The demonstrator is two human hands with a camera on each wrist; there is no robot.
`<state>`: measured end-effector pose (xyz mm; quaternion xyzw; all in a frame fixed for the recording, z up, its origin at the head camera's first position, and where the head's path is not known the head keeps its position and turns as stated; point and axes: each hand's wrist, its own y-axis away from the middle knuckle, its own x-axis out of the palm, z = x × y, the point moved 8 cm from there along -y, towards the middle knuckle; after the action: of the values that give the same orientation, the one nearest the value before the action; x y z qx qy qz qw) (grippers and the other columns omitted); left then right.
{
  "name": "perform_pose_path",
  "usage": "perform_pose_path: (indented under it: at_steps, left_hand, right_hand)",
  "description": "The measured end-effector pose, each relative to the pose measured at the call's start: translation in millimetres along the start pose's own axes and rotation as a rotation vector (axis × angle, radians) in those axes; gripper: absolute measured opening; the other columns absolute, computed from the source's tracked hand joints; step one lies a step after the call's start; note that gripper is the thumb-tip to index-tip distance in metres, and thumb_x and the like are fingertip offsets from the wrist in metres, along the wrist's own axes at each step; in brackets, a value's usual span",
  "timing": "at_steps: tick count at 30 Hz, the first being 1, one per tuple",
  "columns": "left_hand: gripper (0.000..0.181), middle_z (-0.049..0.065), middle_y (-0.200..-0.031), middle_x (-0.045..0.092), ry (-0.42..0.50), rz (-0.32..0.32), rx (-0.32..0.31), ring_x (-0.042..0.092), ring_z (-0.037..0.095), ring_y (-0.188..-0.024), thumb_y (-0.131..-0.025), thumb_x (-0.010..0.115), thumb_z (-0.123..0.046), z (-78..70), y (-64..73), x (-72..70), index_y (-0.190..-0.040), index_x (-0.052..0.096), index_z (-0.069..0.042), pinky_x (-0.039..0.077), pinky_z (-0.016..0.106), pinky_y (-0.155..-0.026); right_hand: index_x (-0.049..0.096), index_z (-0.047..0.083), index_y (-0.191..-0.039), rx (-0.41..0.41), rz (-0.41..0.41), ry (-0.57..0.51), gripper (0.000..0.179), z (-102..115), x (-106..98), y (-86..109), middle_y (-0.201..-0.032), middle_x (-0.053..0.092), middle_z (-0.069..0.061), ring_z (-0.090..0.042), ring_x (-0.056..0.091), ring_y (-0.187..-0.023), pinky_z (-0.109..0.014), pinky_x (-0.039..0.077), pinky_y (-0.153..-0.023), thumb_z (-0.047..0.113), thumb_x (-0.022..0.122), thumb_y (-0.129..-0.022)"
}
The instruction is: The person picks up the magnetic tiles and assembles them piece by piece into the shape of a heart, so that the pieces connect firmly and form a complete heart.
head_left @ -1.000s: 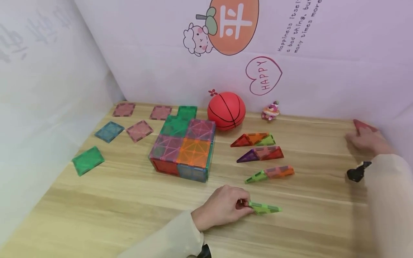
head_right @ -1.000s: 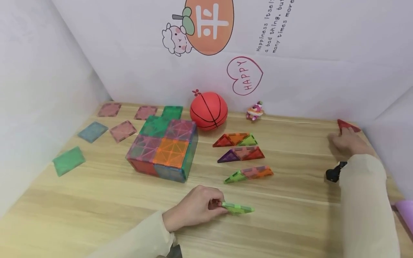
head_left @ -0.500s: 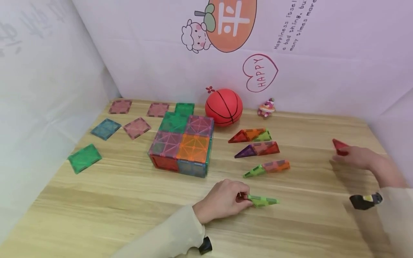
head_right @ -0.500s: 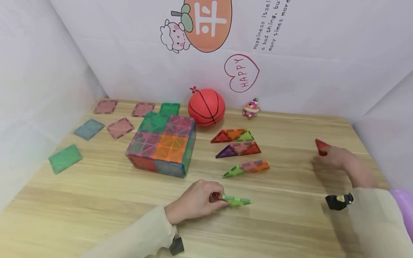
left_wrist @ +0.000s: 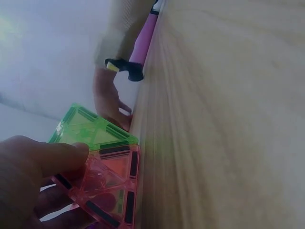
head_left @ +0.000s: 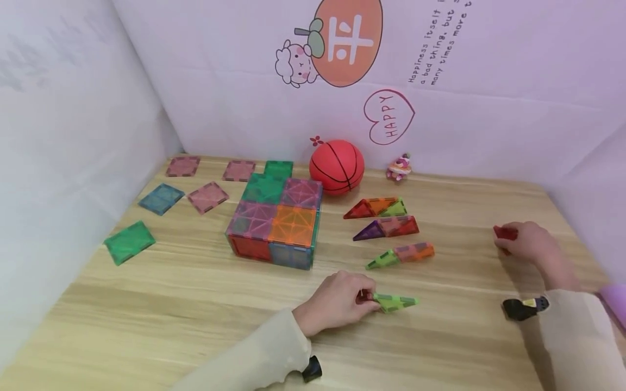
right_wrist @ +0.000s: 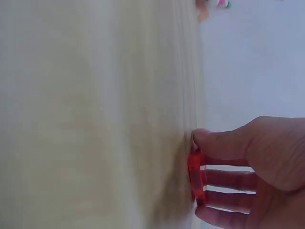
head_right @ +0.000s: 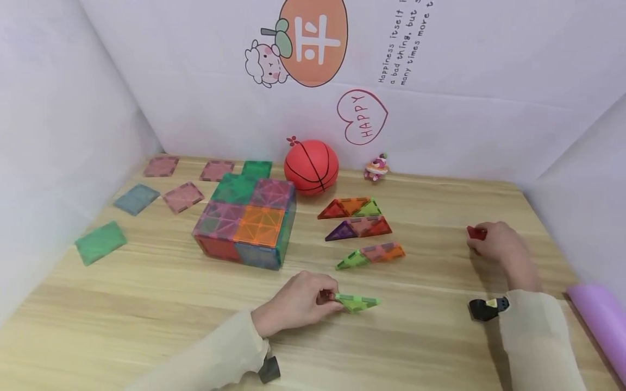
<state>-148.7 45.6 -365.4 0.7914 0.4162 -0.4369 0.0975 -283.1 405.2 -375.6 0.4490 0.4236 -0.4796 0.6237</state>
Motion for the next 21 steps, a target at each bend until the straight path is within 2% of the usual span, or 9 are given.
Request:
perform_pose_path:
  at_steps: [2, 5, 8, 12, 15, 19, 21]
  left_hand:
    - [0.024, -0.013, -0.061, 0.050, 0.001, 0.003, -0.011, 0.039, -0.002, -0.054, -0.085, 0.072, -0.025, 0.9, -0.1, 0.1, -0.068, 0.057, -0.020, 0.032, 0.010, -0.052]
    - [0.024, -0.013, -0.062, 0.049, 0.002, 0.007, -0.017, 0.039, -0.002, -0.054, -0.085, 0.072, -0.025, 0.4, 0.2, -0.4, -0.068, 0.056, -0.020, 0.031, 0.011, -0.051]
    - [0.024, -0.013, -0.063, 0.050, -0.003, 0.007, -0.017, 0.040, -0.002, -0.054, -0.085, 0.072, -0.026, 0.7, -0.1, -1.6, -0.068, 0.056, -0.019, 0.031, 0.010, -0.051]
    - [0.026, -0.012, -0.062, 0.050, -0.001, 0.008, -0.021, 0.039, -0.001, -0.054, -0.085, 0.072, -0.026, 1.4, -0.4, -2.0, -0.067, 0.054, -0.019, 0.031, 0.011, -0.051]
    - [0.029, -0.012, -0.060, 0.048, 0.013, 0.015, -0.036, 0.038, -0.001, -0.053, -0.085, 0.072, -0.026, 1.7, 0.4, -1.3, -0.066, 0.052, -0.019, 0.030, 0.012, -0.050]
    - [0.031, -0.012, -0.059, 0.047, 0.031, 0.020, -0.051, 0.038, 0.000, -0.051, -0.085, 0.072, -0.026, 1.3, 0.6, -0.8, -0.064, 0.051, -0.019, 0.031, 0.012, -0.049]
    - [0.031, -0.011, -0.059, 0.048, 0.032, 0.018, -0.050, 0.038, 0.000, -0.051, -0.085, 0.072, -0.026, 0.8, 0.4, -0.5, -0.064, 0.051, -0.019, 0.031, 0.013, -0.049]
  right_hand:
    - [0.052, -0.018, -0.110, 0.004, 0.010, -0.047, 0.054, 8, 3, 10.1, -0.091, 0.062, -0.032, -0.037, 0.061, -0.080, -0.041, 0.046, -0.069, 0.027, 0.069, -0.085]
    - [0.055, -0.013, -0.107, -0.004, 0.081, -0.116, 0.056, 28, 12, 28.8, -0.088, 0.066, -0.022, -0.025, 0.062, -0.078, -0.030, 0.045, -0.067, 0.031, 0.075, -0.081]
    - [0.061, -0.010, -0.103, -0.062, 0.094, -0.146, 0.048, 54, 18, 46.6, -0.083, 0.065, -0.010, -0.012, 0.056, -0.072, -0.025, 0.043, -0.061, 0.028, 0.078, -0.078]
    - [0.069, 0.000, -0.093, -0.185, 0.004, -0.148, 0.025, 98, 14, 69.2, -0.077, 0.064, -0.001, -0.003, 0.051, -0.065, -0.022, 0.042, -0.056, 0.019, 0.078, -0.078]
    - [0.070, 0.010, -0.088, -0.273, -0.055, -0.144, 0.014, 133, 11, 84.4, -0.077, 0.065, 0.005, 0.004, 0.051, -0.066, -0.021, 0.043, -0.056, 0.015, 0.077, -0.078]
    - [0.071, 0.020, -0.082, -0.398, -0.153, -0.153, 0.016, 176, 10, 101.9, -0.076, 0.063, 0.014, 0.008, 0.049, -0.067, -0.020, 0.042, -0.054, 0.013, 0.081, -0.072]
    - [0.071, 0.023, -0.081, -0.454, -0.176, -0.179, 0.019, 194, 13, 109.2, -0.074, 0.062, 0.016, 0.008, 0.049, -0.066, -0.019, 0.043, -0.052, 0.012, 0.082, -0.070]
